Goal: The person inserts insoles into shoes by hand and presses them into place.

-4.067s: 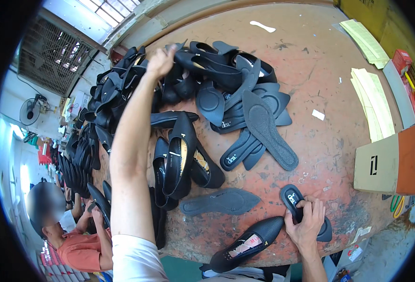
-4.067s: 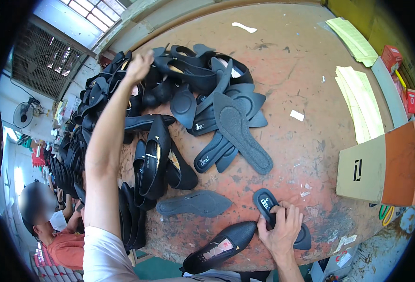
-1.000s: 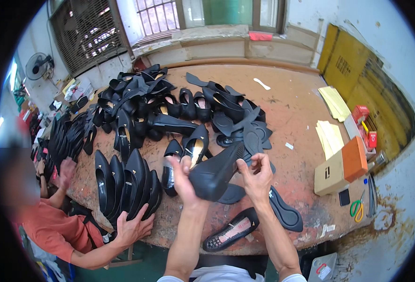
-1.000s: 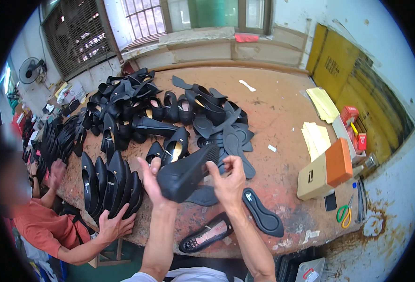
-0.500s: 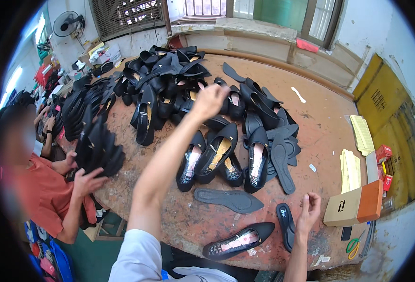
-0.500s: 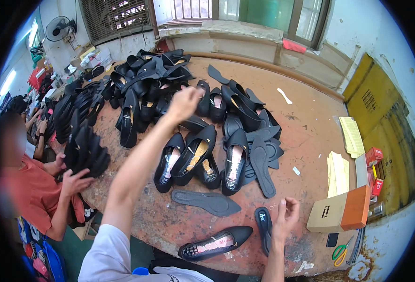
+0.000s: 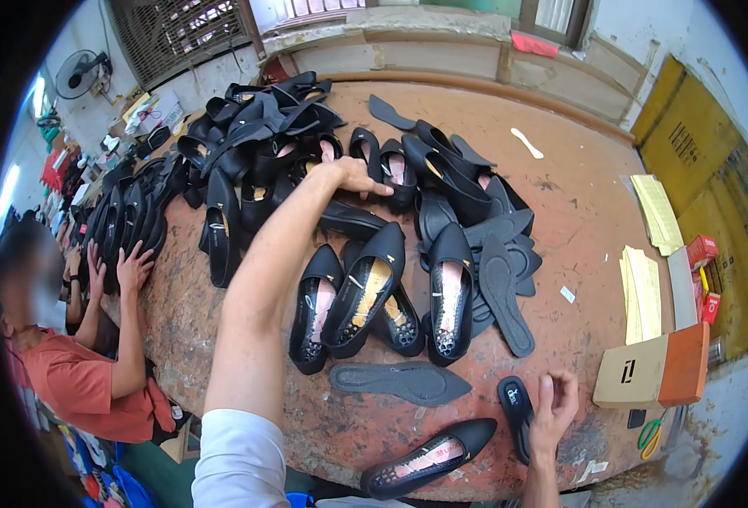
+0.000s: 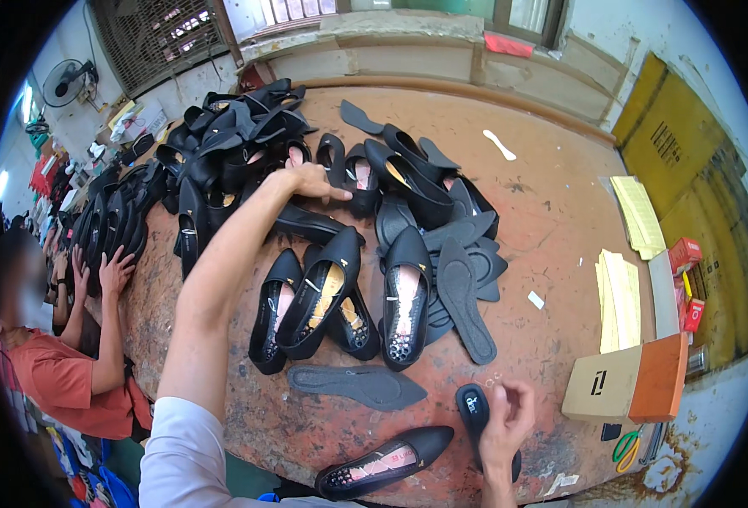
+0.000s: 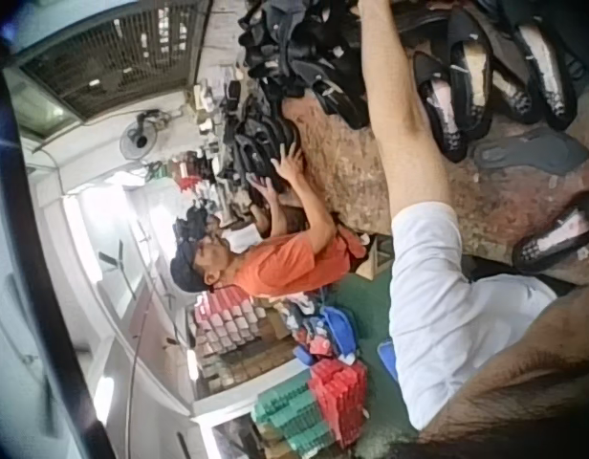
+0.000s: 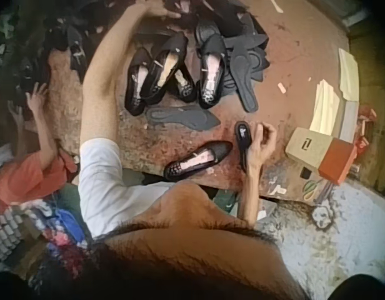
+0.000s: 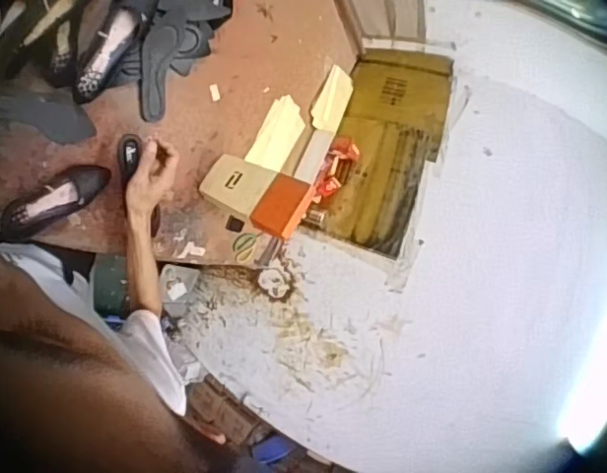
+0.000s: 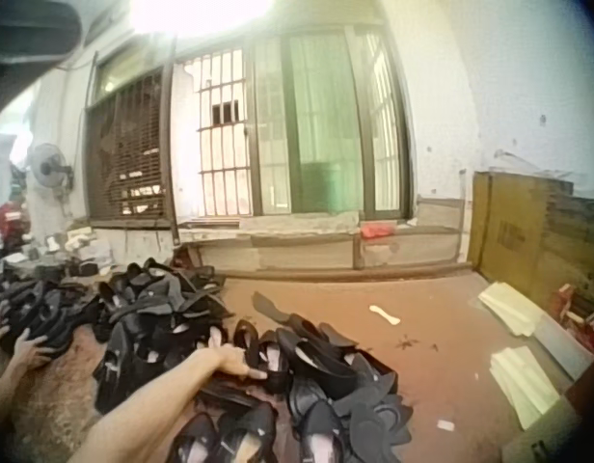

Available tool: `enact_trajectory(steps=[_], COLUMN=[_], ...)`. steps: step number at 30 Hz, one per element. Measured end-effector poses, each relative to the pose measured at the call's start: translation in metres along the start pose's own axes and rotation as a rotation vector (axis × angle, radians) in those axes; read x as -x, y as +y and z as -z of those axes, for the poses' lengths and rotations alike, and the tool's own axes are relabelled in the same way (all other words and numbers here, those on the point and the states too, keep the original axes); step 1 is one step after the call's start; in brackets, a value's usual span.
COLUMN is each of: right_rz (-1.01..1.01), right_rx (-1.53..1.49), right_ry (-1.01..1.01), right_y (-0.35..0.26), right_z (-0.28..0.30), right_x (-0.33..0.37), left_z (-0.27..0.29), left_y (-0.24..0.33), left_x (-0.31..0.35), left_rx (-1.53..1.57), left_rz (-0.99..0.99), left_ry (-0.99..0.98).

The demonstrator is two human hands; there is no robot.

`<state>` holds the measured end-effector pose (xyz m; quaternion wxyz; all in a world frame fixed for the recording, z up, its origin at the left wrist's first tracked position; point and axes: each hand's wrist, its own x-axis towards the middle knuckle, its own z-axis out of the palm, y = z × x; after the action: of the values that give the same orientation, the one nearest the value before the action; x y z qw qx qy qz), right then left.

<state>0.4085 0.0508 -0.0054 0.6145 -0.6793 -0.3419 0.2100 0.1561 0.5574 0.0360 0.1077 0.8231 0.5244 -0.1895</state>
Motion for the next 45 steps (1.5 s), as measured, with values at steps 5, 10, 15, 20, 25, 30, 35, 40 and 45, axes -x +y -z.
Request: enact_trajectory(steps=[5, 10, 15, 20, 25, 30, 35, 40, 45], right_rz=[0.672, 0.838, 0.728, 0.574, 0.272, -0.057, -0.106, 0.445, 0.709], right_rx=[0.226, 0.588, 0.858, 0.578, 0.072, -0.177, -0.228, 0.185, 0.311], right_ry=[-0.409, -0.48, -0.851, -0.783, -0.41, -0.512, -0.482, -0.504, -0.534], right_y=[-0.051, -0.027, -0.008, -0.025, -0.07, -0.12, -0.152, -0.159, -0.162], right_z=[-0.114, -0.272, -0.331, -0.346, -0.327, -0.283, -0.251, -0.226, -0.193], right_x=[-0.088, -0.194, -0.243, -0.271, -0.299, -0.3, -0.288, -0.25, -0.179], left_z=[-0.005, -0.012, -0.002, 0.064, 0.137, 0.16, 0.172, 0.17, 0.121], left_y=[-0.007, -0.008, -0.015, -0.044, -0.067, -0.053, -0.034, -0.012, 0.04], left_x=[-0.007, -0.014, -0.015, -0.002, 0.027, 0.074, 0.112, 0.149, 0.207], left_rx=[0.269, 0.221, 0.295, 0.67, 1.166, 1.207, 1.166, 0.981, 0.654], left_rz=[-0.194, -0.211, -0.258, -0.295, -0.116, -0.114, -0.129, -0.197, -0.234], left_ry=[0.035, 0.158, 0.122, 0.506, 0.603, 0.694, 0.614, 0.742, 0.915])
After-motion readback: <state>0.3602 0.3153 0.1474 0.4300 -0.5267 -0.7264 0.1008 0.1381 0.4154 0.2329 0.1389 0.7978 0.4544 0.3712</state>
